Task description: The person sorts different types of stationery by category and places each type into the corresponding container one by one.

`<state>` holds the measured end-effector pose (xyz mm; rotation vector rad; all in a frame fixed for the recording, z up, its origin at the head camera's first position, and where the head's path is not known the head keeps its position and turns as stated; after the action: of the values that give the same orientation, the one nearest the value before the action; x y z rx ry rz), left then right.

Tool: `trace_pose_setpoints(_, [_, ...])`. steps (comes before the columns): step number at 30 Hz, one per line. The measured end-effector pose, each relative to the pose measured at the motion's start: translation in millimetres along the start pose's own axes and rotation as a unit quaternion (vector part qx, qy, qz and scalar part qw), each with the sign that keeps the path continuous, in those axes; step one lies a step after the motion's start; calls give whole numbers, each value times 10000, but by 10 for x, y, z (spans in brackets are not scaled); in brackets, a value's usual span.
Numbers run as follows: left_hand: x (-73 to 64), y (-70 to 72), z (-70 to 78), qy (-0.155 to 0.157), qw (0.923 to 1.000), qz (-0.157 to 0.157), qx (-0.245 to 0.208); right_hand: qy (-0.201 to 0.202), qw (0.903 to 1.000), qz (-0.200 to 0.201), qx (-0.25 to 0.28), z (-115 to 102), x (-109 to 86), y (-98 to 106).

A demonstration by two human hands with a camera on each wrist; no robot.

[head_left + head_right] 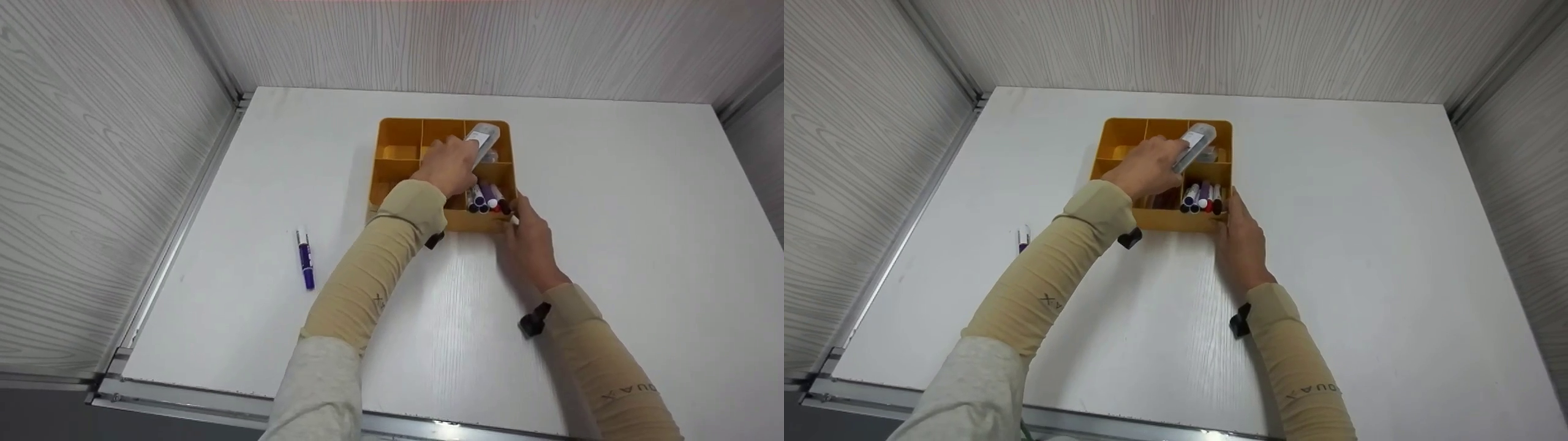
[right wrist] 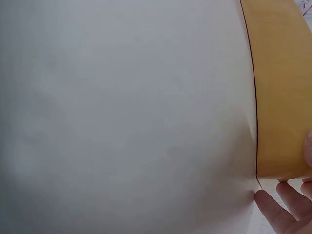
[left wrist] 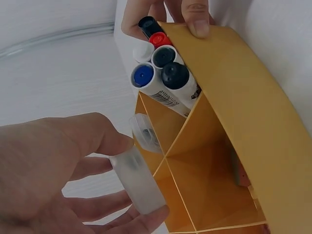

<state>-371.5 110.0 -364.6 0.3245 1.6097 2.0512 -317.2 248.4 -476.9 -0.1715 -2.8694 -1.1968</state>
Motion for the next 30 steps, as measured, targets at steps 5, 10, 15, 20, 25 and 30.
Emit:
trace_pose_setpoints(5, [47, 14, 32, 29, 9999, -130, 54, 282, 9995, 164, 4, -45, -17, 25])
trace_pose_setpoints(10, [72, 13, 30, 94, 9999, -65, -26, 503, 9982, 319, -26, -69, -27, 45])
trace_pose_setpoints(15, [121, 40, 32, 56, 9994, 323, -119, 535, 9979, 351, 0, -66, -25, 50])
trace_pose_setpoints(20, [210, 88, 98, -279, 9965, 784, 104, 528, 9981, 326, -12, -63, -26, 44])
trace_pose_setpoints(25, [258, 42, 93, -95, 9955, 882, -328, 425, 9988, 245, -11, -55, -34, 28])
trace_pose_setpoints(30, [321, -34, 94, 116, 9941, 861, -654, 312, 9993, 180, -16, -35, -38, 23])
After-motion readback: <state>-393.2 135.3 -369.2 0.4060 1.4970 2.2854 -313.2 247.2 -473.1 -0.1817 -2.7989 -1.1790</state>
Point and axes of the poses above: each hand's wrist, its own x-axis towards the middle knuckle, its own y-axis out of the back of the hand, z = x × y, the point moved 10 cm from there along x, towards the middle knuckle, and after that the axes turned 10 degrees about -y, right-handed, at the moved point
